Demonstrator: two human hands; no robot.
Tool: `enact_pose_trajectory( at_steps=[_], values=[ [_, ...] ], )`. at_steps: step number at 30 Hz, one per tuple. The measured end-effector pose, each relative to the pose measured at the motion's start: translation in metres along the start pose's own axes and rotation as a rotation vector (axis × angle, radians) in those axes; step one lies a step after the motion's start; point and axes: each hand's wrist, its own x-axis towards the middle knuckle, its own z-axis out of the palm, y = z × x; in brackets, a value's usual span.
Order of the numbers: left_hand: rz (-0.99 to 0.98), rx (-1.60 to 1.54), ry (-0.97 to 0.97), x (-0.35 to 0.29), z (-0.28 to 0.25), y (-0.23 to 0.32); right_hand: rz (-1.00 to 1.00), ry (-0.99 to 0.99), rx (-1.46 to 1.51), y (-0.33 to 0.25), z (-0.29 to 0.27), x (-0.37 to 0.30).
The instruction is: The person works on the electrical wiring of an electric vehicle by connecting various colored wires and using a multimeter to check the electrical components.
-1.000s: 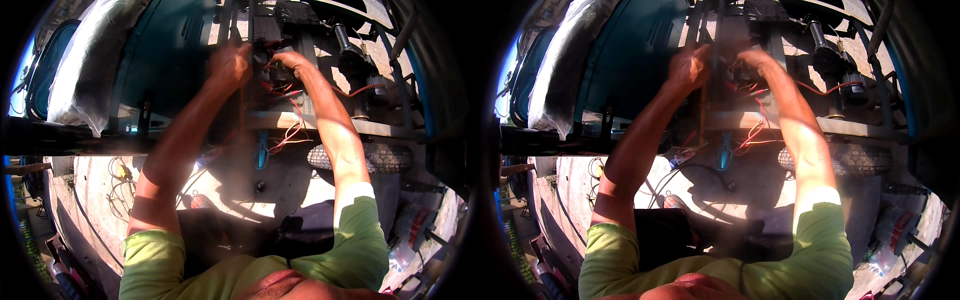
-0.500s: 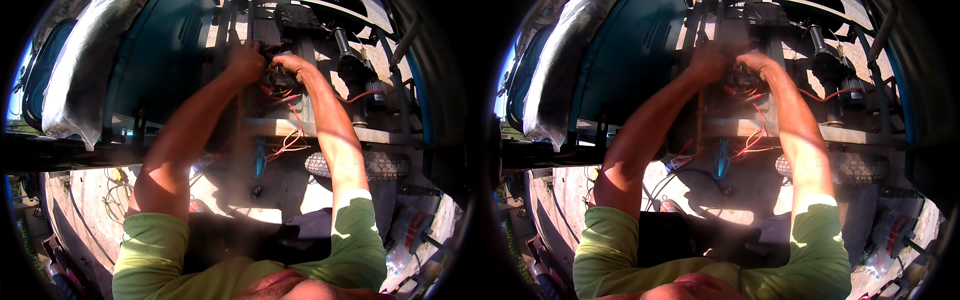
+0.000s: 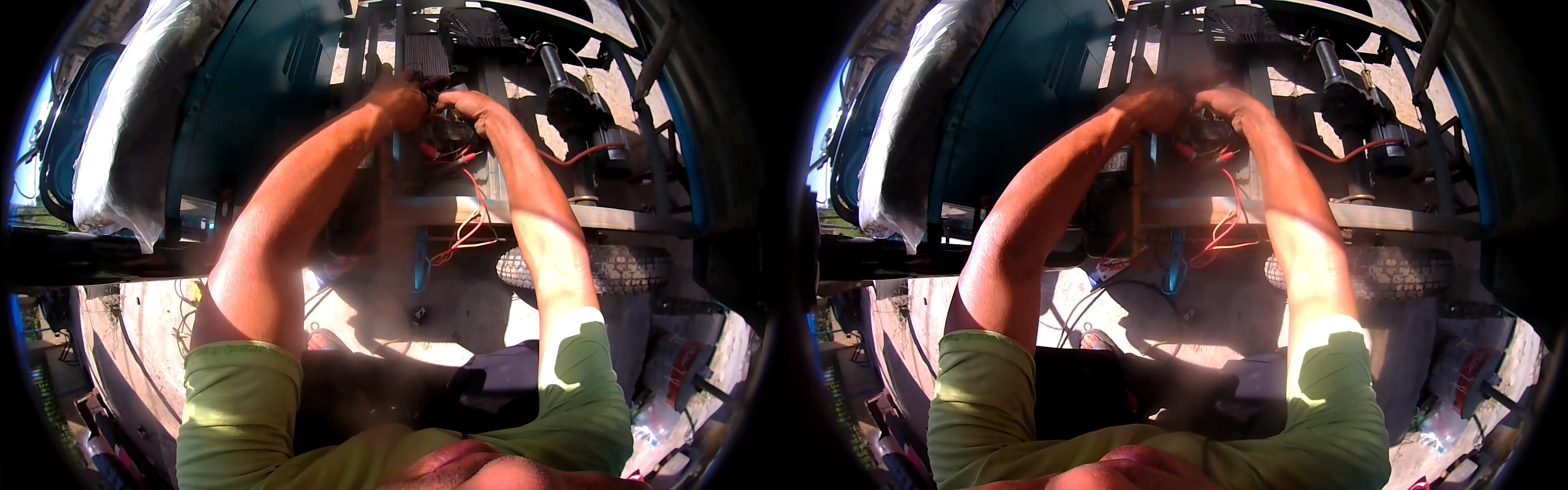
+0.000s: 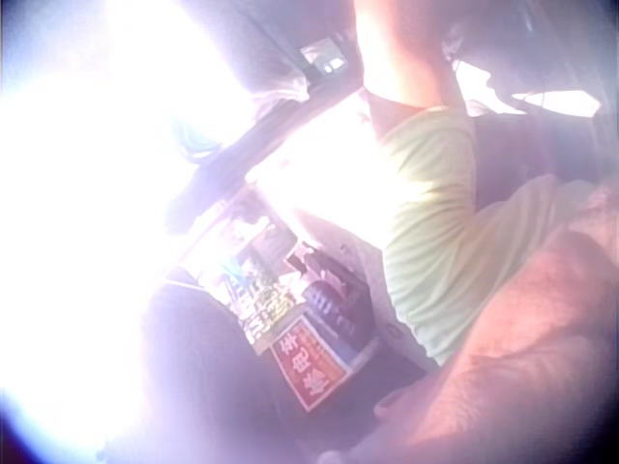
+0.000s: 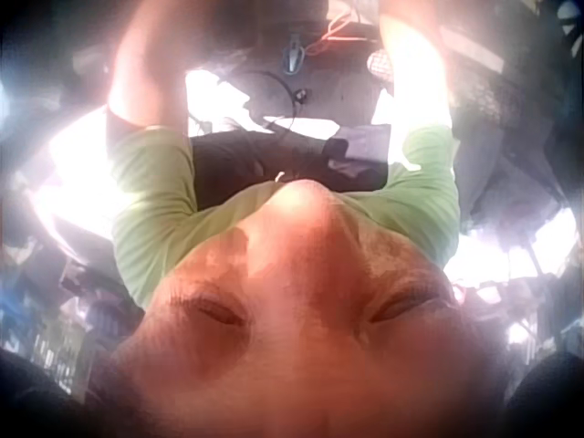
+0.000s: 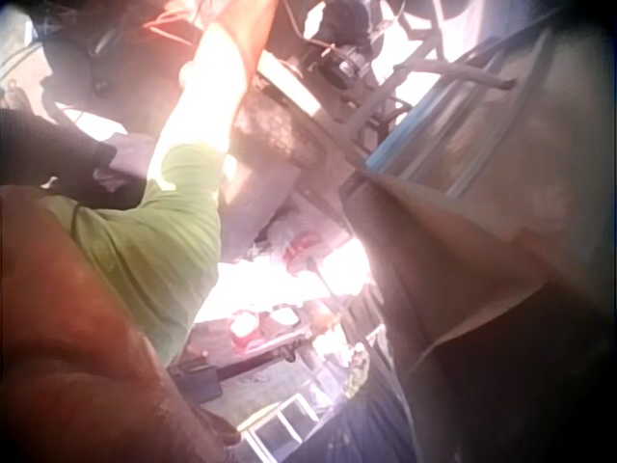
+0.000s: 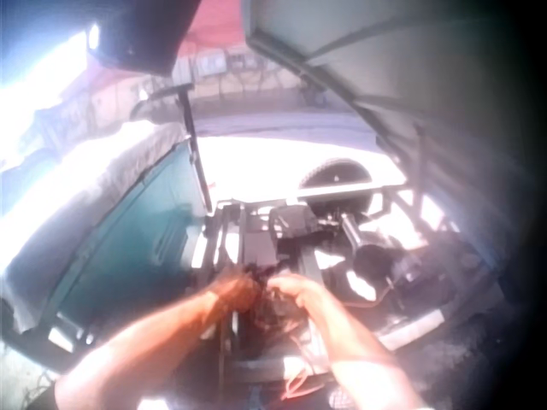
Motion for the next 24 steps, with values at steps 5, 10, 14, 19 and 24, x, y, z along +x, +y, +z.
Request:
enact_pose_trajectory(
  at_steps=[5,10,14,19,24],
  values=[
    [-0.001,0.084,0.054,0.000,-0.003,0.008,-0.074,0.032,-0.083,0.004,-0.004,0.000],
    [0.041,0.014,0.113,0.011,0.008,0.010,-0.103,0.027,-0.044,0.012,-0.007,0.011],
    [0.065,-0.166,-0.030,0.021,0.017,-0.003,-0.050,-0.034,0.072,0.017,-0.007,0.028],
    [0.038,-0.264,-0.142,0.031,0.022,-0.010,-0.056,-0.066,0.063,0.021,-0.015,0.037],
    [0.093,-0.285,-0.094,0.027,0.022,-0.010,-0.073,-0.106,-0.036,0.011,-0.014,0.019]
  ],
)
